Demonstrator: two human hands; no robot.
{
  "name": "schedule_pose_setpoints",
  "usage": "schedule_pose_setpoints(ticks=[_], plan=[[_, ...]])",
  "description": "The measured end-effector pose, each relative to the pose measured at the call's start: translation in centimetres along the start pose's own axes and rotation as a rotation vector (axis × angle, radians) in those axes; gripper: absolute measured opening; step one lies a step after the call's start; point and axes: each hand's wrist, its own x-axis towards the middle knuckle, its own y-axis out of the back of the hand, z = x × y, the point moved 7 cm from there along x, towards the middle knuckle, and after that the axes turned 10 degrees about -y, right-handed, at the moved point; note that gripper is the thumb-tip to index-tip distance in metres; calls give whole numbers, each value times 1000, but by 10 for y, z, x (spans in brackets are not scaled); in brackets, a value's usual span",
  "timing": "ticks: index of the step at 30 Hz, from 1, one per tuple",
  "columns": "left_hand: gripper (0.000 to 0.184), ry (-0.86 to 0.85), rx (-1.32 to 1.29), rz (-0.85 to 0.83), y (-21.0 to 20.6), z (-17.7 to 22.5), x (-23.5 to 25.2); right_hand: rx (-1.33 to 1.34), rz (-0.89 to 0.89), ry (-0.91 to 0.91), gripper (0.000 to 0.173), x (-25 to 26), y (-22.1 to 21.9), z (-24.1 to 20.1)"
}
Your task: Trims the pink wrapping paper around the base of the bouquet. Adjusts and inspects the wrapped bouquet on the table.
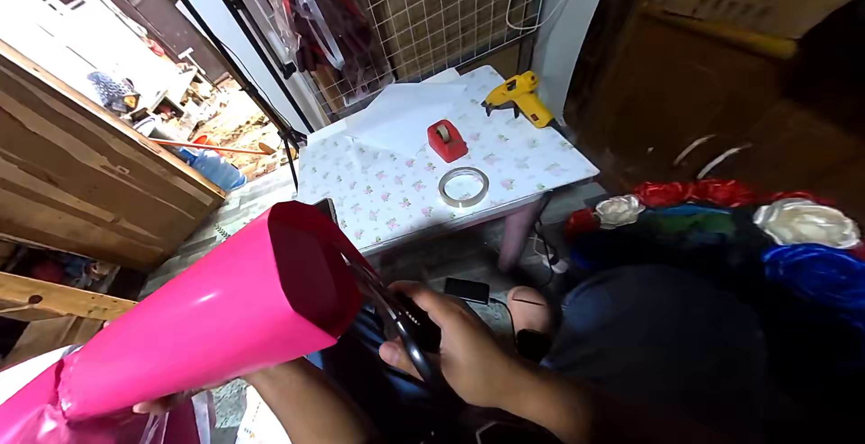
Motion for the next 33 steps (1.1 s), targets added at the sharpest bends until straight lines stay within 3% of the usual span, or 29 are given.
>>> schedule_pose_setpoints(ticks=[3, 10, 26, 33], plan=[[46, 14, 2, 7, 0, -6, -4, 3, 23, 26, 61, 7, 2, -3], [53, 98, 76, 208, -19, -20, -15, -47, 122, 69, 62, 20, 10, -7], [57, 260, 44, 271, -24, -32, -16, 19, 233, 154, 49, 27, 13, 0], [60, 360, 59, 322, -26, -36, -18, -67, 132, 44, 60, 33, 18, 2]])
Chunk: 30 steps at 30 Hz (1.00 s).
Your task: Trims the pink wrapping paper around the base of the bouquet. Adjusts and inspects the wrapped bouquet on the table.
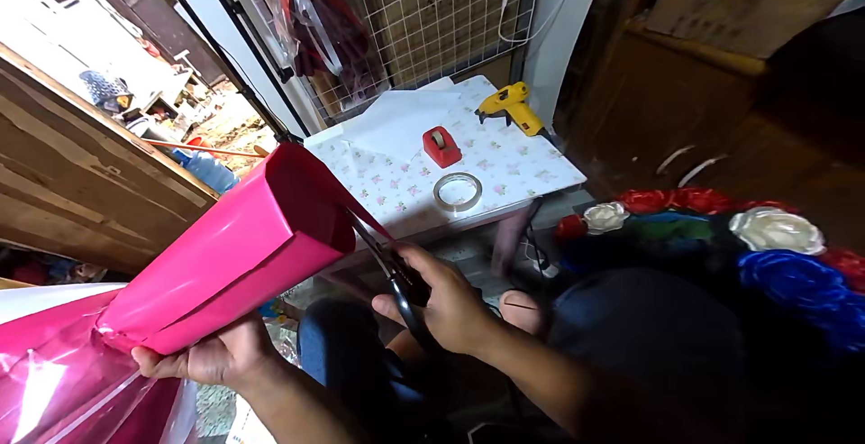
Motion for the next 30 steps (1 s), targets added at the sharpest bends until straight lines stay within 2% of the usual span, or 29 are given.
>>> schedule_pose_setpoints(ticks=[10, 19, 25, 30], plan=[[59, 89, -16, -4, -8, -5, -11, 37, 6, -5, 58, 7, 7, -6], [57, 126, -8, 35, -7, -6, -13, 86, 121, 77, 47, 8, 12, 2], [51, 184, -6, 48, -8, -11, -17, 40, 37, -10, 63, 12, 13, 3], [55, 237, -1, 62, -12, -15, -25, 50, 56, 16, 62, 17, 17, -1]])
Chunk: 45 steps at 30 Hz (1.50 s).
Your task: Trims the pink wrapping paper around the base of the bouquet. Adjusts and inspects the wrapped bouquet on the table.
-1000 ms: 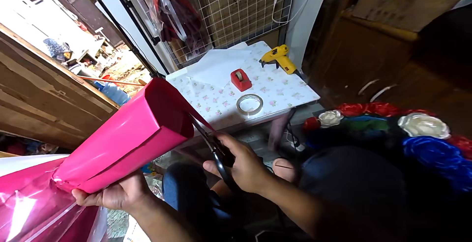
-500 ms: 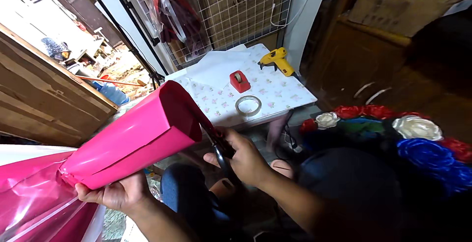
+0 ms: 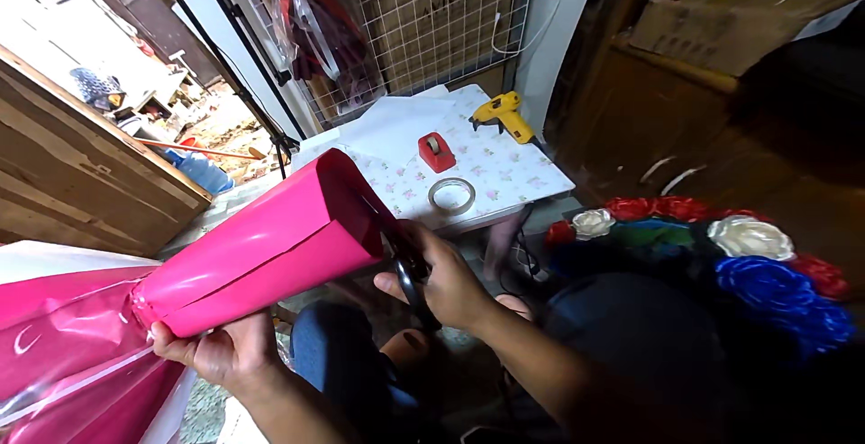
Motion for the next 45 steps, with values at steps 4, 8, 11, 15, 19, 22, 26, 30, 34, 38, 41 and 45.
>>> schedule_pose_setpoints(ticks=[4, 8, 11, 15, 19, 22, 26, 30, 34, 38, 41, 45], plan=[[56, 30, 1, 9, -4, -5, -4, -9, 18, -5, 64, 3, 2, -1], [55, 32, -7, 19, -3, -7, -4, -1, 54, 39, 60, 5, 4, -1], [55, 28, 0, 14, -4, -6, -4, 19, 76, 56, 56, 5, 6, 0], [53, 20, 2, 20, -4, -6, -4, 34, 131, 102, 50, 4, 7, 0], [53, 31, -1, 27, -3, -7, -5, -18, 157, 97, 50, 5, 10, 0], [53, 47, 6, 50, -1, -7, -3, -35, 1, -22, 65, 5, 9, 10], [55, 38, 36, 68, 5, -6, 1, 125, 152, -42, 68, -3, 20, 35], [54, 33, 11, 43, 7, -8, 2, 189, 515, 180, 55, -22, 46, 16], [49, 71, -48, -26, 1, -13, -2, 118, 470, 360, 49, -28, 54, -26], [39, 117, -90, -82, -12, -19, -12, 206, 229, 298, 46, -6, 49, -28], [40, 123, -110, -122, -15, -19, -12, 259, 220, 216, 39, 0, 49, -11], [36, 60, -30, -141, -23, -13, -16, 335, 192, 79, 44, 1, 44, 15]])
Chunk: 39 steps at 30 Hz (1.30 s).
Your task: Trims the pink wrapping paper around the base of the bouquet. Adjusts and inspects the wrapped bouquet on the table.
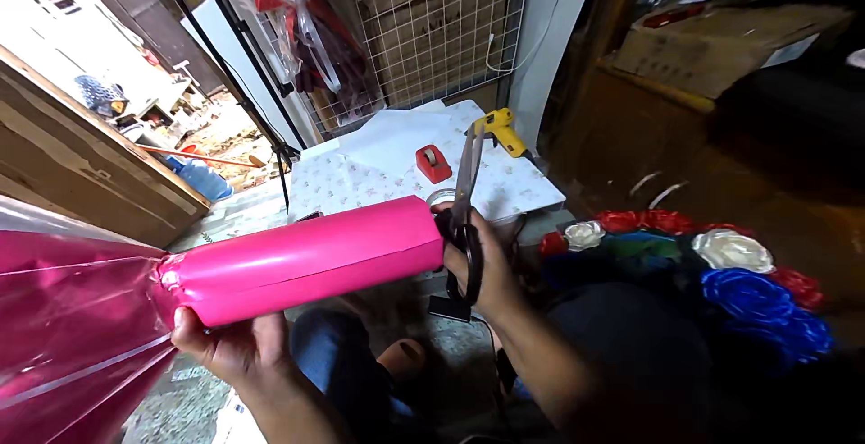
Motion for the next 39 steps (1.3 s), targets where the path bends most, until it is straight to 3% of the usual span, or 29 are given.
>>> schedule_pose_setpoints(ticks=[4, 7, 13, 15, 17, 21, 25, 28, 31, 34, 36, 38, 39], plan=[[28, -71, 158, -35, -10, 5, -5, 132, 21, -128, 42, 1, 2, 26], [46, -109, 412, -76, -18, 10, -13, 235, 69, -265, 33, -1, 1, 35], [28, -238, 443, -196, -28, 22, -18, 382, 77, -455, 22, -9, -8, 39], [26, -284, 433, -209, -29, 27, -17, 392, 47, -463, 21, -11, -11, 43], [12, -331, 461, -189, -29, 30, -15, 391, 8, -444, 23, -13, -11, 48], [31, -331, 564, -150, -28, 31, -11, 336, -6, -406, 28, -14, -7, 52], [29, -308, 615, -109, -27, 27, -11, 342, -50, -344, 32, -13, -8, 47], [19, -283, 520, -167, -27, 26, -13, 393, -43, -458, 25, -14, -8, 53], [46, -259, 410, -340, -30, 29, -15, 506, -14, -582, 21, -16, -7, 61], [35, -237, 355, -469, -28, 34, -19, 533, -28, -704, 32, -21, -9, 64], [55, -175, 289, -575, -18, 36, -17, 510, -88, -768, 35, -25, -12, 66], [71, -175, 274, -589, -9, 38, -11, 473, -140, -774, 36, -24, -16, 64], [64, -243, 306, -534, -8, 41, -11, 448, -155, -758, 35, -23, -17, 60]])
